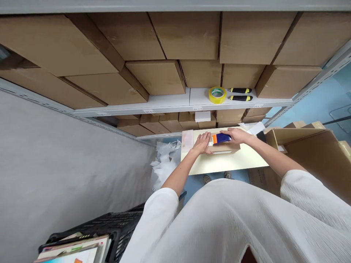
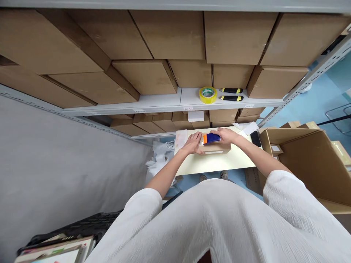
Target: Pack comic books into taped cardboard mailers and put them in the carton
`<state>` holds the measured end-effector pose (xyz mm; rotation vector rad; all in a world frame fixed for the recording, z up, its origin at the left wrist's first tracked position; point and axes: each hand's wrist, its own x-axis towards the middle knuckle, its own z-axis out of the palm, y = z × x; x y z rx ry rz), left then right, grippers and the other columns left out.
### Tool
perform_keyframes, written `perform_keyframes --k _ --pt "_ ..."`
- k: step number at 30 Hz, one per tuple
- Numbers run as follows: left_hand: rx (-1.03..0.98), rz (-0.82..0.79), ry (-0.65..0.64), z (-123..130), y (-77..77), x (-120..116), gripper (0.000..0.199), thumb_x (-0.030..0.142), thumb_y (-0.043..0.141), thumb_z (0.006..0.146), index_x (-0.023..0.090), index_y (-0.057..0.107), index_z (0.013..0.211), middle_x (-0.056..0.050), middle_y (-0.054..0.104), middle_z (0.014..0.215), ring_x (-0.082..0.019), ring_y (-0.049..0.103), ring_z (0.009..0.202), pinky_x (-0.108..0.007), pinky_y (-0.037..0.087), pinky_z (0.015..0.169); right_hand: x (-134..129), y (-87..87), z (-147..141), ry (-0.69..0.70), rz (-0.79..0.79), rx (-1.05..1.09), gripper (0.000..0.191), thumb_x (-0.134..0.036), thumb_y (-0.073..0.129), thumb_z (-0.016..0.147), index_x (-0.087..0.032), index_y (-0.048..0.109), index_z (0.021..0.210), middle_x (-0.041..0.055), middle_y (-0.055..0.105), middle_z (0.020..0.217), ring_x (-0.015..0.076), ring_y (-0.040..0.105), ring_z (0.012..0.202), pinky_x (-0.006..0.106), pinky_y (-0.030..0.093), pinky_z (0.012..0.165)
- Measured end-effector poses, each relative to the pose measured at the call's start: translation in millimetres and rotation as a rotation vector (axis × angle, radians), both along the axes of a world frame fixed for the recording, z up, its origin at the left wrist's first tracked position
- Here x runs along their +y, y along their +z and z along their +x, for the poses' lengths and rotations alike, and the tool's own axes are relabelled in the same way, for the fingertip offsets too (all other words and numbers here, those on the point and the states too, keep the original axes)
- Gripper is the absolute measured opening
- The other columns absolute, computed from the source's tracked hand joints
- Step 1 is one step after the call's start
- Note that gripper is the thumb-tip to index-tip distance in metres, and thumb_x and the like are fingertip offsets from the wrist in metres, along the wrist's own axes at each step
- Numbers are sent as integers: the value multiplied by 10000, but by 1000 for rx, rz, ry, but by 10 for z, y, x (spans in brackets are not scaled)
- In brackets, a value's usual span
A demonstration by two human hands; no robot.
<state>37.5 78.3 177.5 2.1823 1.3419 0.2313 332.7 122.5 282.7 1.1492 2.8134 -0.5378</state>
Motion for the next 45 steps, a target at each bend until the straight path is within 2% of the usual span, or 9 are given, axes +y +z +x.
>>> perform_keyframes --k 4,10,16,21,26,33,45 --pt "15 -6 0 -16 23 -3 1410 558 984 556 190 270 1715 -247 307 1768 -486 289 1645 -581 60 1386 49 40 237 14 -27 -19 712 -452 763 924 -260 617 1594 131 751 1120 307 732 960 351 508 843" --pt "33 4 18 -117 56 6 1420 543 987 553 181 260 1717 -262 333 1745 -488 324 1622 -590 63 1387 51 108 816 -28 9 -72 678 -458 745 939 -251 635 1575 146 757 1158 314 731 964 360 509 834" --pt "107 20 -42 -73 108 18 1457 542 982 544 135 234 1726 -279 353 1717 -503 353 1599 -597 114 1385 -37 35 1212 -59 27 -36 674 -551 698 976 -249 626 1574 131 753 1129 311 737 976 352 523 853" --pt "153 39 -60 -50 149 43 1474 572 974 542 124 213 1722 -284 354 1707 -518 375 1581 -617 162 1374 -77 -86 1352 -39 38 19 674 -594 665 996 -246 620 1571 132 746 1098 300 739 920 350 527 820" --pt "182 57 -79 -97 150 45 1457 533 972 544 104 219 1715 -298 371 1683 -528 390 1564 -624 179 1369 -72 -130 1482 -25 32 56 696 -637 627 1012 -249 593 1589 129 741 1084 296 730 911 353 533 821" --pt "186 80 -66 -244 105 45 1472 511 973 538 112 189 1719 -289 374 1670 -523 402 1545 -627 233 1344 -7 -202 1679 -39 88 7 672 -593 636 1015 -236 608 1583 139 744 1081 285 712 895 333 500 793" --pt "190 55 -55 -248 145 19 1451 505 969 559 108 195 1721 -288 373 1678 -516 386 1570 -633 190 1363 3 -244 1749 -27 95 13 711 -633 630 1014 -235 592 1602 151 739 1102 295 712 898 346 490 787"
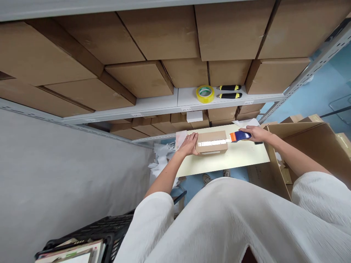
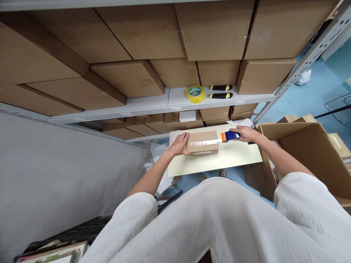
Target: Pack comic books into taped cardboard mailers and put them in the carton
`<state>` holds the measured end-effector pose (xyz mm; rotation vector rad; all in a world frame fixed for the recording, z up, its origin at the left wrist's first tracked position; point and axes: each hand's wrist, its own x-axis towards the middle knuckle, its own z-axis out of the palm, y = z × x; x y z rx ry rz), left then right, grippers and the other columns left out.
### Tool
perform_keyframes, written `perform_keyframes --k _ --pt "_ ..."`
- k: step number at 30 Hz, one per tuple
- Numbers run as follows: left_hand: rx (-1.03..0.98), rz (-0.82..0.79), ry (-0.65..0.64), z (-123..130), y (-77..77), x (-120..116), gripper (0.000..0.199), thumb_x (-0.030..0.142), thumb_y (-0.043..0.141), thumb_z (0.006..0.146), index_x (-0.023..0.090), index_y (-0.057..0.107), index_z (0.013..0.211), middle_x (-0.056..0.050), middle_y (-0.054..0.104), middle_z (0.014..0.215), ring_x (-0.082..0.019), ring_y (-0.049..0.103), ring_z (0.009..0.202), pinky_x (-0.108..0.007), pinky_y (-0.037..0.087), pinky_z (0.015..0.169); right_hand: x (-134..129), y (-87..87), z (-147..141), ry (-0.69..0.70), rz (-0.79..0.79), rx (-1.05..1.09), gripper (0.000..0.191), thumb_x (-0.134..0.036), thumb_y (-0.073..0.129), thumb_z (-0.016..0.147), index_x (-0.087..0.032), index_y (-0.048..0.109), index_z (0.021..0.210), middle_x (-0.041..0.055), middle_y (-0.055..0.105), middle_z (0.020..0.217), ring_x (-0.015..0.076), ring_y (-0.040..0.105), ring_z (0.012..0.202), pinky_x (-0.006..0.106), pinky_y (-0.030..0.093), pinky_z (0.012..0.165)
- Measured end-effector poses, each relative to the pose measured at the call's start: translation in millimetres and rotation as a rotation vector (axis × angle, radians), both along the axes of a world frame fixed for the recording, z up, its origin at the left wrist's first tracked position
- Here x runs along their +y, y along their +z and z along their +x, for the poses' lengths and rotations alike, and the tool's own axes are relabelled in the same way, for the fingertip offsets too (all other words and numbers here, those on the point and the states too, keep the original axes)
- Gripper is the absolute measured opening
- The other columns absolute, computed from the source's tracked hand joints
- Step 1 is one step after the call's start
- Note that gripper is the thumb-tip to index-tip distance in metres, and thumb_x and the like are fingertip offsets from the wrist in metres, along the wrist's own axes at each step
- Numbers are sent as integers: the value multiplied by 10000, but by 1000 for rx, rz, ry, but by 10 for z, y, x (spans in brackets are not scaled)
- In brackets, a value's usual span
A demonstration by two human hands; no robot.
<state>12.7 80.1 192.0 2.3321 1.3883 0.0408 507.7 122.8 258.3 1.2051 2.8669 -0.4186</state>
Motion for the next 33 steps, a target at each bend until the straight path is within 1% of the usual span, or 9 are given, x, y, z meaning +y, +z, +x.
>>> perform_keyframes --k 5,9,13,16,20,24,27,30,33 --pt "-3 0 -10 -1 0 9 1453 516 968 559 126 192 1724 -281 367 1683 -516 403 1553 -628 231 1348 -5 -28 73 9 -5 5 706 -633 590 1034 -222 581 1609 142 733 1079 283 704 887 340 489 792" --pt "4 -4 -4 -2 0 -3 1462 532 960 572 146 166 1737 -269 361 1692 -501 402 1560 -621 212 1357 -1 -97 51 4 6 -11 685 -627 575 1041 -231 580 1600 140 732 1089 280 705 897 326 485 766" --pt "65 -27 11 6 41 -9 1488 548 946 601 181 90 1761 -262 340 1727 -492 352 1604 -645 116 1372 14 -174 -42 -6 7 -48 665 -597 619 1020 -232 602 1576 137 731 1077 290 704 918 325 471 755" --pt "175 -77 29 70 96 4 1519 563 940 620 162 31 1769 -298 268 1771 -511 203 1672 -694 -1 1355 27 -194 -112 -1 9 -58 628 -537 640 1013 -239 614 1565 136 731 1091 300 704 947 334 466 778" --pt "237 -112 22 386 140 17 1587 606 955 602 165 -24 1771 -326 38 1829 -560 -54 1689 -777 -57 1298 40 -185 -168 9 0 -80 612 -432 654 992 -233 616 1568 140 729 1098 312 705 971 349 462 803" --pt "89 -92 -109 940 100 45 1578 678 931 639 201 -48 1781 -275 -82 1844 -498 -119 1702 -705 -52 1337 44 -195 -209 10 -10 -73 621 -450 654 991 -251 610 1578 140 733 1097 313 703 968 351 467 811" --pt "29 -86 -125 1262 28 97 1582 690 933 636 223 -49 1785 -251 -108 1847 -494 -149 1696 -708 -57 1335 40 -207 -232 -1 -17 -67 624 -481 651 1000 -259 608 1582 148 735 1132 313 708 971 356 474 827" --pt "59 -120 -112 1360 -40 144 1556 640 938 650 221 -39 1787 -260 -67 1849 -511 -102 1699 -721 -65 1329 31 -197 -198 -17 -30 -73 630 -521 647 1007 -246 617 1573 157 731 1140 321 714 977 360 479 826" --pt "70 -125 -111 1316 -74 166 1493 604 920 687 223 -12 1790 -257 26 1854 -505 -35 1708 -706 -68 1336 15 -174 -91 -50 -44 -43 662 -587 647 1008 -250 607 1576 143 731 1115 310 717 959 344 480 796"
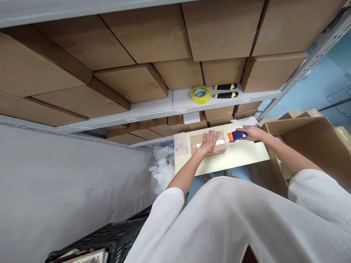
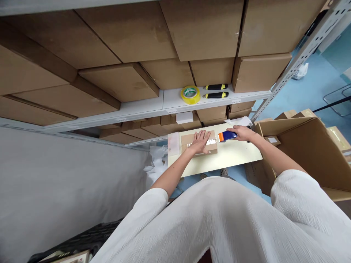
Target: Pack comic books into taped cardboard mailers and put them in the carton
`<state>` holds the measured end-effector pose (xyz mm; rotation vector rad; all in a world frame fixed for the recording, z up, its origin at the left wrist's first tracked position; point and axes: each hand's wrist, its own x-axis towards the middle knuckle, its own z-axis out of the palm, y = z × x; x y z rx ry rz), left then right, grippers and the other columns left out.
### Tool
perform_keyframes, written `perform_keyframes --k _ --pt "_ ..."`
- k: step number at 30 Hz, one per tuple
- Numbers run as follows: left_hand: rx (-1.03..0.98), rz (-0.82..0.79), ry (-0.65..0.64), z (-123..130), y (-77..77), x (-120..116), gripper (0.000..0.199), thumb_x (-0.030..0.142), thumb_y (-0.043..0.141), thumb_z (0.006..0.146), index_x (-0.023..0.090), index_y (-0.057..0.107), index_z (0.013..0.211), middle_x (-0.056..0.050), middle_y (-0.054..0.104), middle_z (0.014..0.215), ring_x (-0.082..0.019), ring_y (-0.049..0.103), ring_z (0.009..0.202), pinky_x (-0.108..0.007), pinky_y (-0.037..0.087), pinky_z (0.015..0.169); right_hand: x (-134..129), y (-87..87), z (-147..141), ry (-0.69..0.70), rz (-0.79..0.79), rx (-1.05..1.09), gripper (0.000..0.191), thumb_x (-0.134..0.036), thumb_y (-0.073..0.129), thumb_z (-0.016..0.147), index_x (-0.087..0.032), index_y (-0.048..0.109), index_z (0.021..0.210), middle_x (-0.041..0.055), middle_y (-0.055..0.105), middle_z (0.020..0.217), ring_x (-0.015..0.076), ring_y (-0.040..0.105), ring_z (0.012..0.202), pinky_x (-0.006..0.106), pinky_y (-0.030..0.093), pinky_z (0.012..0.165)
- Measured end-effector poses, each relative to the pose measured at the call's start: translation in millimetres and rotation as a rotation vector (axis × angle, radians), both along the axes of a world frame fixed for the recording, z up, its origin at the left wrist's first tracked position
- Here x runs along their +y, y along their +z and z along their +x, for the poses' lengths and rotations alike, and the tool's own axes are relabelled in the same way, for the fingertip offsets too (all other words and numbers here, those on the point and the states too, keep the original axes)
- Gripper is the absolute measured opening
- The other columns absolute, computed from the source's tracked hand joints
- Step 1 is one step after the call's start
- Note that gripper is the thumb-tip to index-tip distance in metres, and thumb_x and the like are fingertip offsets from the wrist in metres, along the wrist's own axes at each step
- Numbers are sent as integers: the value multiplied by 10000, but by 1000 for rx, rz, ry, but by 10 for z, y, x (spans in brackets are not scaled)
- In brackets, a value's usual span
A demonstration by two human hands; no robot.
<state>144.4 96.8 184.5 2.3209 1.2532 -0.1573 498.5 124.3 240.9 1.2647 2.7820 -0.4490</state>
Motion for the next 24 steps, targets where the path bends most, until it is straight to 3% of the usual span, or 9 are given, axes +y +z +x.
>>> perform_keyframes --k 6,24 --pt "-5 9 -10 -44 -10 2 1459 563 930 684 212 46 1792 -260 96 1845 -489 2 1713 -686 -63 1343 -34 -5 190 -27 3 81 712 -654 624 1008 -255 580 1597 136 736 1124 289 723 934 330 497 782" --pt "17 35 -15 -81 -40 25 1476 585 927 682 229 18 1789 -267 122 1840 -491 41 1711 -707 -38 1337 0 -83 370 -26 19 121 677 -629 611 1008 -239 626 1561 136 737 1057 294 718 911 347 517 803"
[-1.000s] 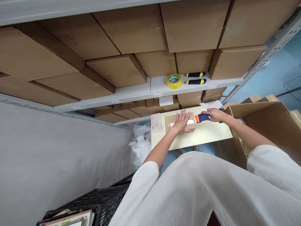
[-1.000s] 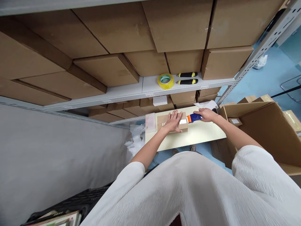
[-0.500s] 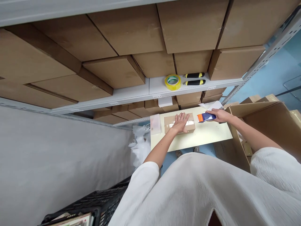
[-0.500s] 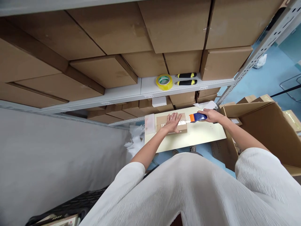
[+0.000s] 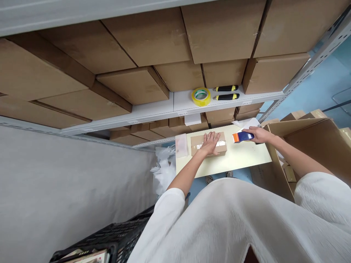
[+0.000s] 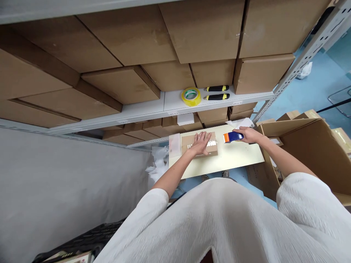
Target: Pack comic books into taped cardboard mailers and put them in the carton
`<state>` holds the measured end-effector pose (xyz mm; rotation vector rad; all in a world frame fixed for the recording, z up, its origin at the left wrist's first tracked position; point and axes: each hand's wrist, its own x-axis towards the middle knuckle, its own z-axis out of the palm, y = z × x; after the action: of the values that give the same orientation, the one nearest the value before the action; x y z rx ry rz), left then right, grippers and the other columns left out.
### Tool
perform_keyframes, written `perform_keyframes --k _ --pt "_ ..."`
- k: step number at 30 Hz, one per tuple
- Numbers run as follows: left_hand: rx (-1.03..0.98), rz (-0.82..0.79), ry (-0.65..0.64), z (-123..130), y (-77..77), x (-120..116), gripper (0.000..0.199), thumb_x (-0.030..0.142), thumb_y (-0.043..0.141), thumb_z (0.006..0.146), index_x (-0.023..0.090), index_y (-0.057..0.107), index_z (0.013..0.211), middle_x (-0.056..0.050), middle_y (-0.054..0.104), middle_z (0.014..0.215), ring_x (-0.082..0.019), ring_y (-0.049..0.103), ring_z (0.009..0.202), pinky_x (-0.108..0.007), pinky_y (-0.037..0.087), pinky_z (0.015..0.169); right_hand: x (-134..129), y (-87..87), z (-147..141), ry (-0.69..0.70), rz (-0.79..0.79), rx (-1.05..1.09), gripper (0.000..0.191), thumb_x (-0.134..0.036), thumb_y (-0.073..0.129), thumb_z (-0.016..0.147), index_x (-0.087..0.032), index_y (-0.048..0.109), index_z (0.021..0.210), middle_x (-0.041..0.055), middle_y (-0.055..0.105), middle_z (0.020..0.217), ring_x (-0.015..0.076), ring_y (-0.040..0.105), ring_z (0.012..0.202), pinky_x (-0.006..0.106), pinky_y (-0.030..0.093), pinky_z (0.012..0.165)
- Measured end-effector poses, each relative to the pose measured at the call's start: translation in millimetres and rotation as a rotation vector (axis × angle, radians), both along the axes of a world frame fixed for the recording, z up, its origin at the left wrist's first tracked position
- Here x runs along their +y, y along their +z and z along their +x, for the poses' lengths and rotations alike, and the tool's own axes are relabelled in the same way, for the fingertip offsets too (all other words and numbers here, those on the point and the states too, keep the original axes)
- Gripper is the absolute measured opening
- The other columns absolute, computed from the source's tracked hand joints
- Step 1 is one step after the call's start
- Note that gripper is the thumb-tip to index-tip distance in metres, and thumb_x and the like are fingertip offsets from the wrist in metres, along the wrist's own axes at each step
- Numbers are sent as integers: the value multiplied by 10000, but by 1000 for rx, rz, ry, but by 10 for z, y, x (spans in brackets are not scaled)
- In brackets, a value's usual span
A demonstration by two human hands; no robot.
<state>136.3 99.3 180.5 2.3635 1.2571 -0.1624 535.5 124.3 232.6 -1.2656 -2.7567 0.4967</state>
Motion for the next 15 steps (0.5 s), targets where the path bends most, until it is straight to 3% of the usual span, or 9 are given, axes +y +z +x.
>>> perform_keyframes --k 15 --pt "-24 -5 6 11 29 -54 1460 582 929 665 240 59 1788 -253 138 1839 -506 69 1703 -688 -51 1343 80 -116 -620 60 -69 -177 589 -516 686 976 -256 646 1503 131 744 1123 295 725 976 327 466 790"
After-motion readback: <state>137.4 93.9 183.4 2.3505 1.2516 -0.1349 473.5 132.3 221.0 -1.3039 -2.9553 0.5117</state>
